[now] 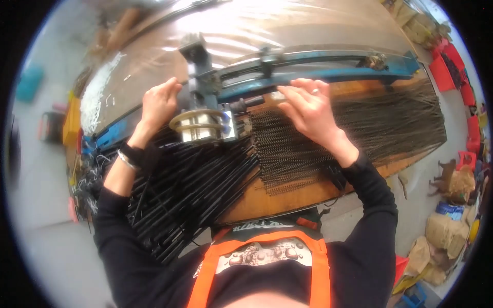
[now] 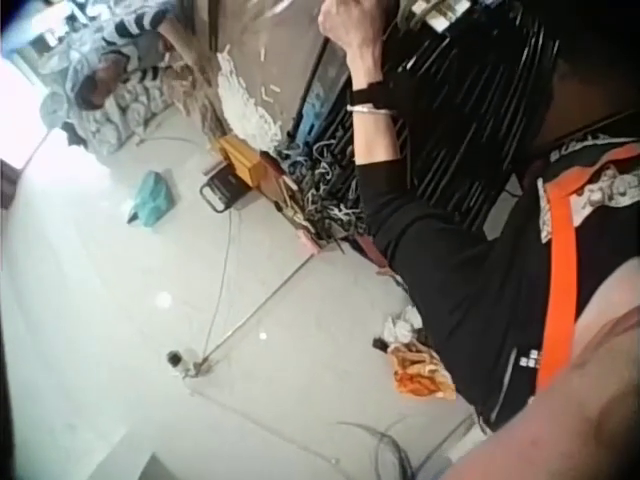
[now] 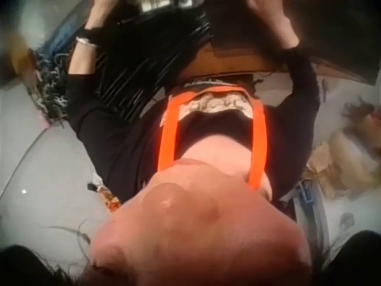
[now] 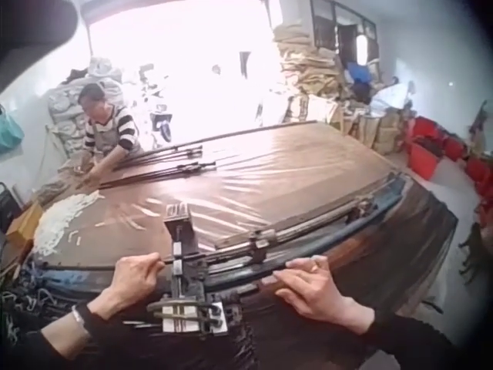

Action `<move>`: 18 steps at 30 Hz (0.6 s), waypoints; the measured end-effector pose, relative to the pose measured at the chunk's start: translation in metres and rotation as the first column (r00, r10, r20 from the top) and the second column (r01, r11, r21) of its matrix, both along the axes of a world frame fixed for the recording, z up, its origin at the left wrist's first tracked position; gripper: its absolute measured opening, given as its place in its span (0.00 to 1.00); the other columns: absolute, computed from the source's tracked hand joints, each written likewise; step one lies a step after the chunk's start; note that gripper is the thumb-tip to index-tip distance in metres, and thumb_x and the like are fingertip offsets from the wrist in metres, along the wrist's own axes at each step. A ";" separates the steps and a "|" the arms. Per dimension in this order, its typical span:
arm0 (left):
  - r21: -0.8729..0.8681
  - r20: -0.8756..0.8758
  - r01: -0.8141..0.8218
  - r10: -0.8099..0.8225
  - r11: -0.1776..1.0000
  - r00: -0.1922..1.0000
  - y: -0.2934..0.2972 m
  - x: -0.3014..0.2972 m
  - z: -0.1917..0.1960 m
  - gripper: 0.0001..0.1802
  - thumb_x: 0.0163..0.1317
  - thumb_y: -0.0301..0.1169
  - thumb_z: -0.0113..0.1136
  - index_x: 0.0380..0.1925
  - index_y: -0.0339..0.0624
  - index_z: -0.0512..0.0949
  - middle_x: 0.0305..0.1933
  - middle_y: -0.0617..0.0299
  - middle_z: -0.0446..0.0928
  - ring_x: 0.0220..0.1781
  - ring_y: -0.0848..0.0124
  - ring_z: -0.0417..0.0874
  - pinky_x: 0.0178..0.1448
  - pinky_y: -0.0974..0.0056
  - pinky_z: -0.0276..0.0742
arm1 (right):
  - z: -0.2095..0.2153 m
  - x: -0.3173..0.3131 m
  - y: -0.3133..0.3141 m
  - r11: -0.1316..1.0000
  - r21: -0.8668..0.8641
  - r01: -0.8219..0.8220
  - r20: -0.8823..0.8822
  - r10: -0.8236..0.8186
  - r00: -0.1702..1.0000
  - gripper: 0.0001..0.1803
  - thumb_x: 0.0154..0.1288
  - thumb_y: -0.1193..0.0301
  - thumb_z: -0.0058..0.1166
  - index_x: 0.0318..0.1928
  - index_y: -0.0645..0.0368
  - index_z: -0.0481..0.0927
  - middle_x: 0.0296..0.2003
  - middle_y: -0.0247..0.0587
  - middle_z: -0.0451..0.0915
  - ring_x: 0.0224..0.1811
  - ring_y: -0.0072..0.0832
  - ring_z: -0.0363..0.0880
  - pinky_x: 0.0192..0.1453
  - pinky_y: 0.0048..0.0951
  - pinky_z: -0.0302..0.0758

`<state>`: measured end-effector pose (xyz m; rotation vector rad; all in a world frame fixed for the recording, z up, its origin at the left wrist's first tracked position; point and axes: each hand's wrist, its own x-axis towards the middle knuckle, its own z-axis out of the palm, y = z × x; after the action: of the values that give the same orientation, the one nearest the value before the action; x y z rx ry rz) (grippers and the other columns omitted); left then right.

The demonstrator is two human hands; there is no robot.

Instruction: Manually organizing and securing metal rods or cable components onto an industrial assembly jig.

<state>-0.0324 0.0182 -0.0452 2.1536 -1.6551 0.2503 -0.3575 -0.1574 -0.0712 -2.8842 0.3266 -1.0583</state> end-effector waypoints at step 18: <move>-0.159 0.240 0.187 -0.146 0.969 0.960 -0.010 0.006 -0.016 0.04 0.62 0.31 0.56 0.30 0.45 0.75 0.26 0.53 0.78 0.28 0.53 0.80 0.30 0.52 0.74 | 0.006 0.047 0.024 0.719 0.679 -0.149 -0.051 0.249 0.967 0.15 0.64 0.66 0.61 0.47 0.60 0.79 0.43 0.46 0.83 0.46 0.42 0.82 0.43 0.41 0.78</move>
<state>-0.0260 0.0081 -0.0608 1.8958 -1.8498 0.5909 -0.3109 -0.1335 -0.0654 -2.2599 0.3101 -0.5367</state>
